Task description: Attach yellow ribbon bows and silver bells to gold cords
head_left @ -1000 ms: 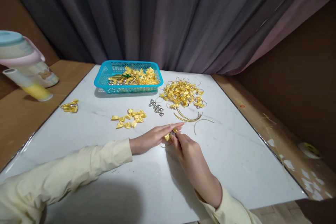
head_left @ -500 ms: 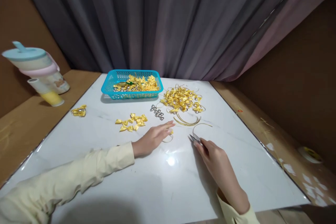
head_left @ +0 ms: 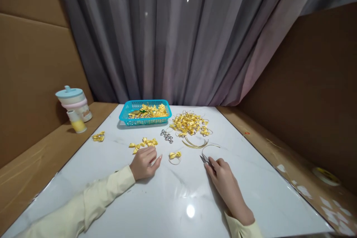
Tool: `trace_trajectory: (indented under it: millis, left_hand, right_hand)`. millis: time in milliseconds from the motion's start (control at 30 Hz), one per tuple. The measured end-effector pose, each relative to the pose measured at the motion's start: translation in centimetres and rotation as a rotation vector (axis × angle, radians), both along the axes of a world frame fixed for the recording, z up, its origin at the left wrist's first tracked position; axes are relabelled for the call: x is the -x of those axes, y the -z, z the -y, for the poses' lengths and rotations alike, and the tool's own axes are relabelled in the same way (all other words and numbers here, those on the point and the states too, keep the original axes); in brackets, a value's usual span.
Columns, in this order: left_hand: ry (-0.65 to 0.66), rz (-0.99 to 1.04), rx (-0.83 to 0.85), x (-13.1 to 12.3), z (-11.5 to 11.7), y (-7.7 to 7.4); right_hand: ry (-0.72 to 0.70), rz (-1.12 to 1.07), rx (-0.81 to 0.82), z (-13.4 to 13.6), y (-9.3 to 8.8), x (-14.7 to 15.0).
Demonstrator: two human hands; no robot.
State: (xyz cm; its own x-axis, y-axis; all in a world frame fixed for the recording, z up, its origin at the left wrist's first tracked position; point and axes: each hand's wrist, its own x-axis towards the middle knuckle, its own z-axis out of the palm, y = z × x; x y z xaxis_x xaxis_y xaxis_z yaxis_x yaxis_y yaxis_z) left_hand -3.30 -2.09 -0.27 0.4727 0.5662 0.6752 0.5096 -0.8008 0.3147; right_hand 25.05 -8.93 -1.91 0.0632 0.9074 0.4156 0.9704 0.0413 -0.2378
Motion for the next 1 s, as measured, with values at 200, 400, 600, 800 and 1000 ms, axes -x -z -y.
trace_trajectory:
  millis: [200, 400, 600, 800, 1000]
  left_hand:
    - [0.223, -0.267, -0.137, 1.8, 2.7, 0.7]
    - [0.252, -0.347, -0.229, 1.7, 3.1, 1.1]
    - [0.324, -0.368, -0.188, 1.6, 2.9, 1.2]
    - [0.252, -0.159, 0.185, 1.2, 2.9, 0.8]
    - [0.174, 0.580, 1.084, 0.4, 2.1, -0.7]
  right_hand:
    - [-0.013, -0.167, -0.144, 0.2, -0.5, -0.2]
    - [-0.303, -0.232, 0.097, -0.4, -3.7, 2.1]
    - [-0.515, -0.139, 0.285, -3.7, -4.7, 5.3]
    - [-0.591, -0.130, 0.238, -5.7, -4.0, 6.7]
    - [-0.774, -0.336, 0.120, -3.4, -4.6, 8.8]
